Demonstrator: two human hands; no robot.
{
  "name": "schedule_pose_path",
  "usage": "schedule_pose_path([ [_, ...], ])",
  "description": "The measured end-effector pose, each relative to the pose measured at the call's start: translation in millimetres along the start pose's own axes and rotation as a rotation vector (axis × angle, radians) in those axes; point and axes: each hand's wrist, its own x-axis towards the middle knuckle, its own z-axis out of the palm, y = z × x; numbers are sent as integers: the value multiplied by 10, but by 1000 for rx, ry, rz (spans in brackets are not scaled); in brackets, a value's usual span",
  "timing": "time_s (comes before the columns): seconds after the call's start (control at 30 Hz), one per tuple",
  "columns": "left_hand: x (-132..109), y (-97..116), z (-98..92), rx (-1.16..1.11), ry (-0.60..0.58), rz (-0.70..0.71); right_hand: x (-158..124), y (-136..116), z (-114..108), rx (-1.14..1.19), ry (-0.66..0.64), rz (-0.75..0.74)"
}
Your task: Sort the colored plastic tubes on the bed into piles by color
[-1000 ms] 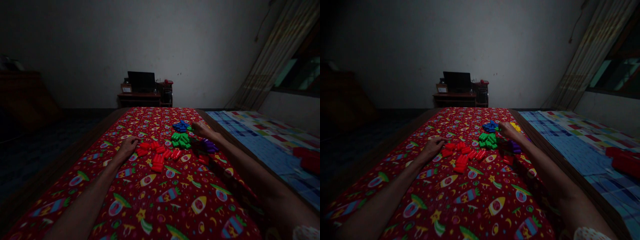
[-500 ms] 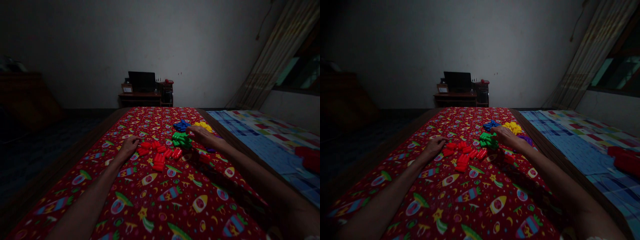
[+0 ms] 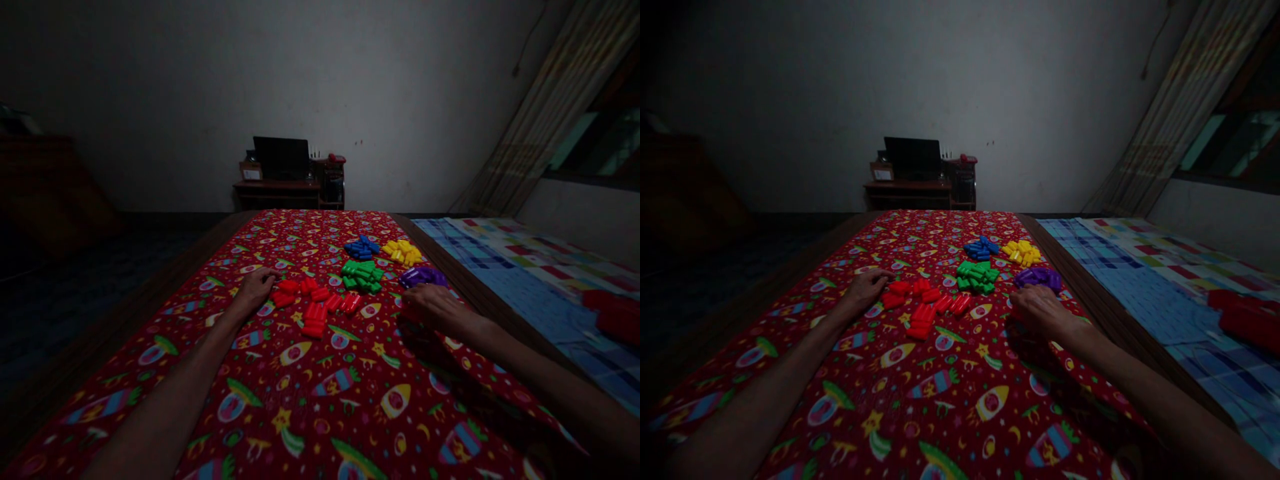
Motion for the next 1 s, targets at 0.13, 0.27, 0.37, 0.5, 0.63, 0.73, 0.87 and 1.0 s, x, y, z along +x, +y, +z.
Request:
schedule_pose_path([
  [0.13,-5,1,-7,-10,2,4,257,-244,28,77,57,-90],
  [0.27,-6,13,-18,4,-5,0,463,-644,110,162,103,-226],
  [0.37,-17,39,-22,10,-8,-6,511,-780,125,167,85,-206],
  [0.5,-41,74,-34,24,-15,-22,520,-655,187,238,113,-149],
  [0.63,-40,188,-69,45,9,-29,494,-484,289,517,290,-87],
  [0.73,-46,483,-93,15,117,32,490,-483,295,775,387,-49],
  [0.87,-212,1124,-13,-135,-105,216,499,-587,247,910,376,-104],
  [1.0,-519,1577,207,-97,-540,312,460,-666,220,903,389,-191],
])
